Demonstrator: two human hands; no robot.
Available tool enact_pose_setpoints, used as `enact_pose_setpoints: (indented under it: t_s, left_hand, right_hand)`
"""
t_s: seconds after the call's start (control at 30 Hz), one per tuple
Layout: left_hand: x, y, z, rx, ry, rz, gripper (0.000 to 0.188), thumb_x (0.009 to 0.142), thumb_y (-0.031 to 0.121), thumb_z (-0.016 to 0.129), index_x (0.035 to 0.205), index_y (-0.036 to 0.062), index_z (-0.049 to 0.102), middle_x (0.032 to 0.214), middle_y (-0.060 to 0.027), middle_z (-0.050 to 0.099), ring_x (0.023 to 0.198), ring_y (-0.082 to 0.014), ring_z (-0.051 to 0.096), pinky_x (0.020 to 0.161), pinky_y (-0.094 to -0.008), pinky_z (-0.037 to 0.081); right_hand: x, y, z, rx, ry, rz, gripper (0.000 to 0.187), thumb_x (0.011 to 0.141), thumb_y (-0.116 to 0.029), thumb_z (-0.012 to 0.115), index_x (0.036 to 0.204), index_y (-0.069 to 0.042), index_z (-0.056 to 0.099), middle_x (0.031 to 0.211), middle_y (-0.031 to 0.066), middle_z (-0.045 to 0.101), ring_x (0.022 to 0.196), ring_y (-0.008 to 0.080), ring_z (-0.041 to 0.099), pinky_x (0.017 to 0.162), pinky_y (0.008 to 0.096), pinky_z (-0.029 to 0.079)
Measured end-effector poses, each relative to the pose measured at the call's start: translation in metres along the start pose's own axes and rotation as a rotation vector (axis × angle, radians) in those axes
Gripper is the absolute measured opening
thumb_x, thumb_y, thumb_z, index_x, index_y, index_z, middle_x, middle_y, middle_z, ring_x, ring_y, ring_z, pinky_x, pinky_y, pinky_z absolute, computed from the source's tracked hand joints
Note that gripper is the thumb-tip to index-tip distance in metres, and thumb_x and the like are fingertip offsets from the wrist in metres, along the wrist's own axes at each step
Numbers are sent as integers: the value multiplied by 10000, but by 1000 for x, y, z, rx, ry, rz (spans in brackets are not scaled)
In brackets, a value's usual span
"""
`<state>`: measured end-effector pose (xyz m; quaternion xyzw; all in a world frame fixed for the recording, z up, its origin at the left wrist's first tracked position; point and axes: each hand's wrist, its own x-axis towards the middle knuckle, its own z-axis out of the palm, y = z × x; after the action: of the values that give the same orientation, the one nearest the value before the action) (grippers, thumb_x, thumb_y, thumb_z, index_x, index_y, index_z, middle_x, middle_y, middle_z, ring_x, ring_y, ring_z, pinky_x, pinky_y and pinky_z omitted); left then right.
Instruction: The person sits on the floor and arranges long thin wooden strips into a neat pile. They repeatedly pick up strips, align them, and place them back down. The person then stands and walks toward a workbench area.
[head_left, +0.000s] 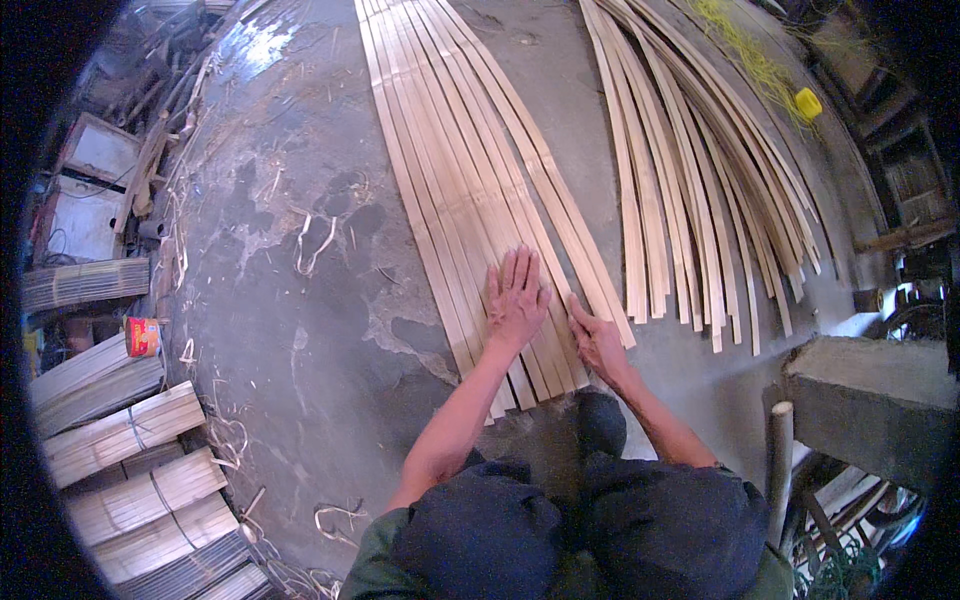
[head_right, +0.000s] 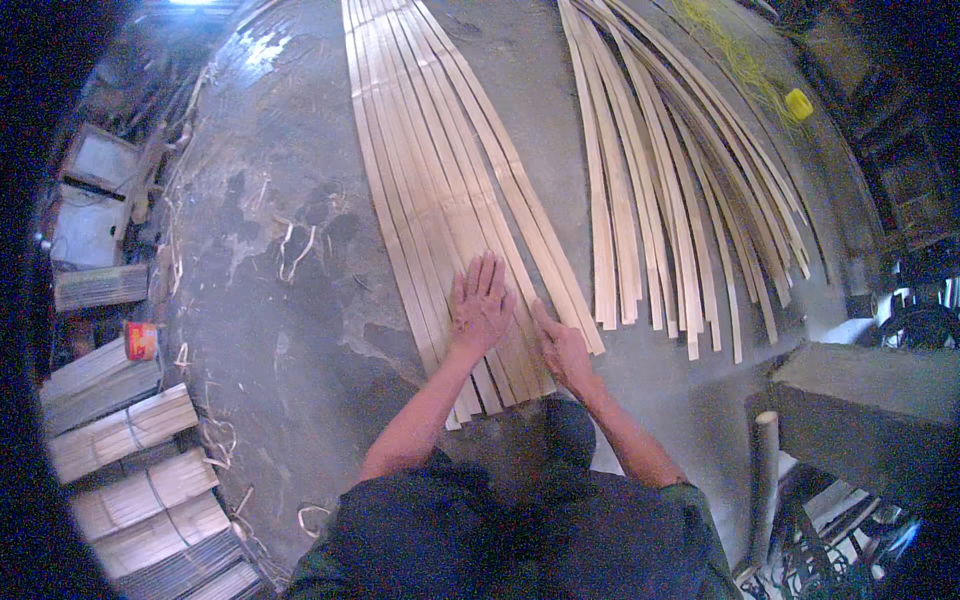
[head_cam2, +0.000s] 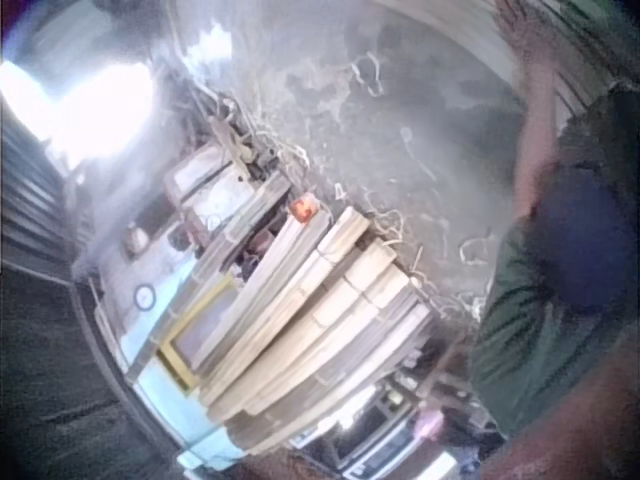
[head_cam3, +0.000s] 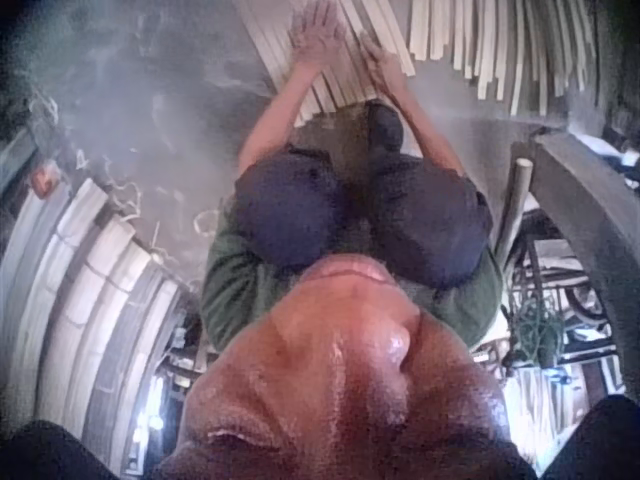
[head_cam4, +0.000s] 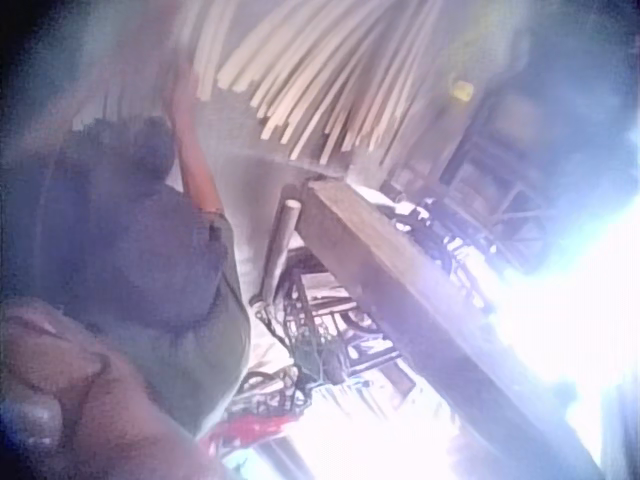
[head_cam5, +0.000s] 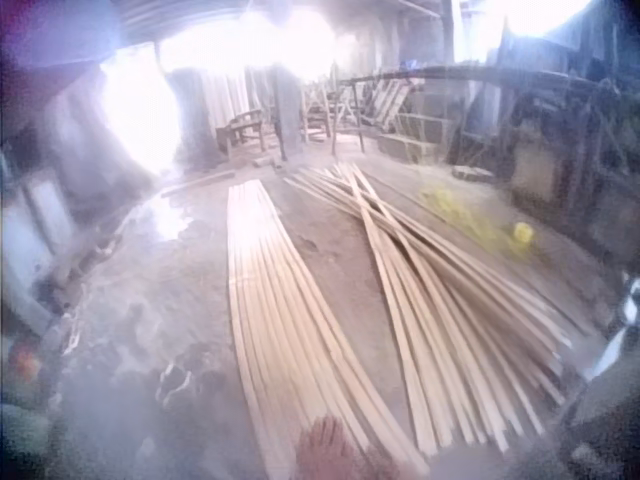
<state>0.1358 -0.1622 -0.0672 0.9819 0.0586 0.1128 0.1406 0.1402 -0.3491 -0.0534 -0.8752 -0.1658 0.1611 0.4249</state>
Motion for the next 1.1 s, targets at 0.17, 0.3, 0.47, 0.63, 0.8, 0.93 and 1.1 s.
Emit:
enact_pose_setpoints:
  t_s: [0.17, 0.3, 0.47, 0.63, 0.8, 0.93, 1.1]
  left_hand:
    - [-1, 0, 2, 17, -12, 12, 649, 950, 371, 519, 1502, 71, 357, 1584, -110, 308, 1469, -284, 271, 1171, -525, 187]
    - [0, -1, 4, 12, -24, 5, 644, 943, 418, 535, 1513, 173, 362, 1579, -102, 295, 1472, -291, 241, 1182, -548, 145]
    - [1, 7, 8, 52, 24, 57, 620, 936, 475, 541, 1507, 308, 365, 1582, -155, 238, 1469, -351, 204, 1142, -637, 155]
    - [3, 6, 11, 68, -50, 37, 615, 933, 482, 541, 1499, 311, 375, 1584, -174, 220, 1473, -369, 178, 1119, -679, 146]
    - [7, 10, 10, 62, -102, 21, 653, 924, 476, 553, 1510, 266, 358, 1592, -171, 208, 1478, -366, 165, 1123, -687, 120]
    - [0, 10, 16, 100, -75, 80, 710, 919, 455, 561, 1521, 159, 328, 1606, -123, 200, 1487, -318, 157, 1150, -656, 99]
    - [-1, 15, 23, 130, -96, 95, 738, 920, 413, 548, 1525, 78, 289, 1615, -78, 196, 1494, -275, 150, 1176, -616, 92]
  right_hand:
    - [3, 0, -6, -197, -50, -32, 431, 1000, -226, 542, 1428, -211, 485, 657, 235, 551, 521, 350, 557, 550, 439, 475]
    - [3, -6, -4, -344, -69, 5, 428, 1007, -272, 498, 1429, -209, 465, 704, 269, 607, 615, 455, 615, 597, 548, 480]
    - [4, -6, -4, -365, -67, 1, 438, 1003, -313, 485, 1433, -234, 459, 732, 273, 632, 662, 477, 622, 613, 573, 487]
    - [9, -24, -24, -510, -137, 25, 396, 989, -319, 512, 1365, -198, 521, 723, 250, 634, 662, 453, 635, 599, 546, 500]
    - [23, -1, -50, -489, 232, -124, 338, 937, -269, 594, 1255, -157, 583, 811, 194, 609, 747, 401, 644, 640, 505, 515]
    - [25, 11, -48, -602, 144, -2, 393, 911, -223, 611, 1275, -88, 554, 1060, 207, 607, 915, 408, 635, 761, 493, 539]
    - [33, 30, -53, -341, 228, -11, 280, 920, -192, 594, 1159, -44, 603, 979, 207, 638, 915, 384, 628, 791, 481, 503]
